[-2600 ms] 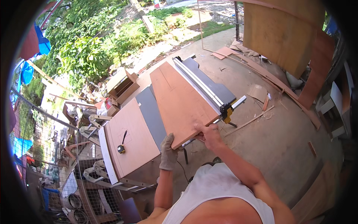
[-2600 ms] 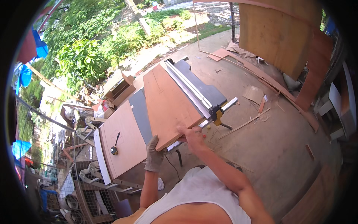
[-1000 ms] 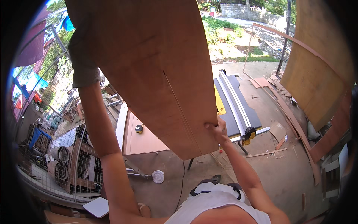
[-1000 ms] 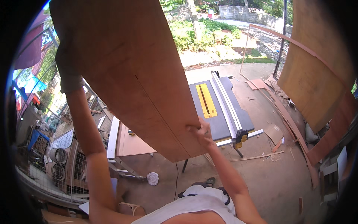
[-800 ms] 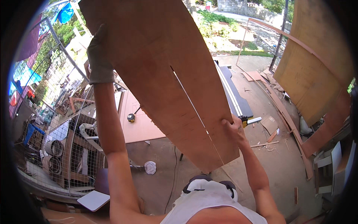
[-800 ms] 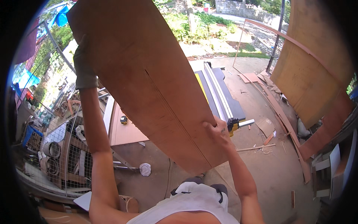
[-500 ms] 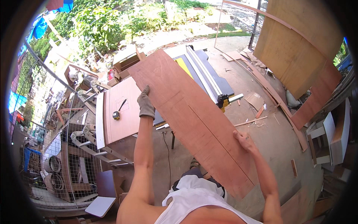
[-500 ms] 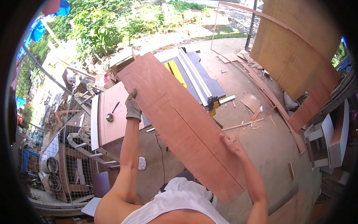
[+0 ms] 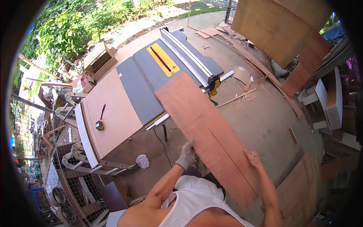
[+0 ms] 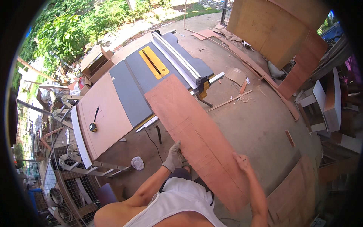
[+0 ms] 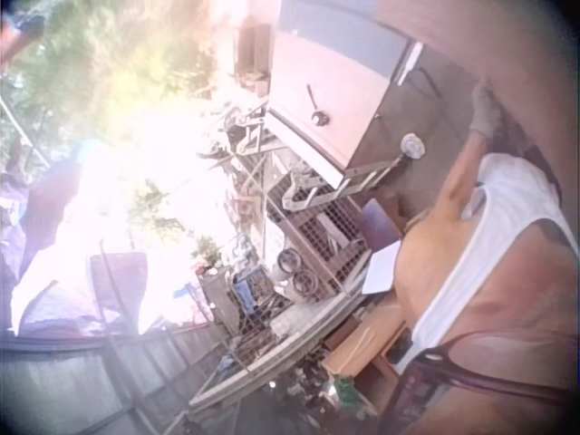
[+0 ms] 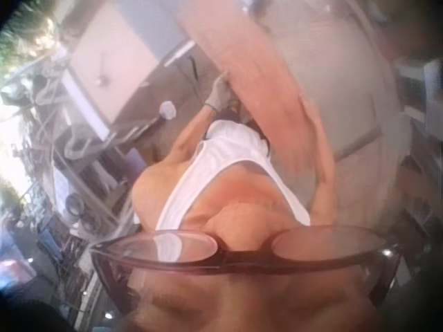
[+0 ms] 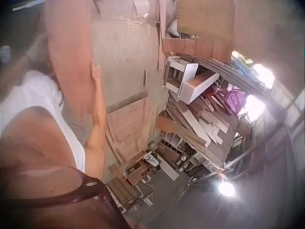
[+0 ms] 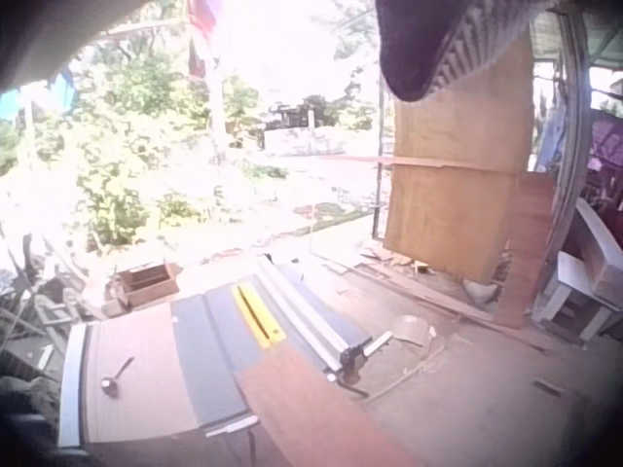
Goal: The person uses a table saw to cut a long pink wooden plank into smaller pieces. They measure the wood with a tape measure and mark it with a pen before making additional cuts.
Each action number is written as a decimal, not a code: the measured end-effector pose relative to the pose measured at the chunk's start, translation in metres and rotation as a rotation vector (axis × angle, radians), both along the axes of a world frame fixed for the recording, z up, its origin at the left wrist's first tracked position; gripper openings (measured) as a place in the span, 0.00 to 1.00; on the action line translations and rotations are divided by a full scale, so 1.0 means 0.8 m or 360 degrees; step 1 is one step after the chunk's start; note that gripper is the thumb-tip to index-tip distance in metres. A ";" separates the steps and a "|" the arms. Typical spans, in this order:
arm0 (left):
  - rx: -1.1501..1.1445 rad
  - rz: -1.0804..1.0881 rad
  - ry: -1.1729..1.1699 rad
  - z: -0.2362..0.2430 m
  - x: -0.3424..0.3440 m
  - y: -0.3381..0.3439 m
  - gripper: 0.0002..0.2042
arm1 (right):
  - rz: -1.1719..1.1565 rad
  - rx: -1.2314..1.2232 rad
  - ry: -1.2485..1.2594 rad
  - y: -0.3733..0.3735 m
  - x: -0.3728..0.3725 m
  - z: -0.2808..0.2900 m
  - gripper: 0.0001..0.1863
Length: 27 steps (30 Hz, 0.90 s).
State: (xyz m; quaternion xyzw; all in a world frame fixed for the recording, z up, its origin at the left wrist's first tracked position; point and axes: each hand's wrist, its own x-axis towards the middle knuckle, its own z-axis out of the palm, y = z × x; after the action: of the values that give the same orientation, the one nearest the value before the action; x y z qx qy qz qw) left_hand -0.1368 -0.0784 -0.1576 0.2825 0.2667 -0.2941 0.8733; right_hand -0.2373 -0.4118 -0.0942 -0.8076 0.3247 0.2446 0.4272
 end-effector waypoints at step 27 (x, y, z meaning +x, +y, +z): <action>0.0276 -0.0284 0.0219 -0.017 -0.058 -0.086 0.24 | -0.1511 0.1303 -0.0493 -0.032 -0.381 -0.052 0.41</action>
State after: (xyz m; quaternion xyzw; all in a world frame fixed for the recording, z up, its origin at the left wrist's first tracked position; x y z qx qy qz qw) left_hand -0.1836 -0.1472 -0.1713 0.3585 0.3242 -0.3651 0.7956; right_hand -0.5418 -0.4370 -0.1358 -0.3737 0.4615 0.0137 0.8045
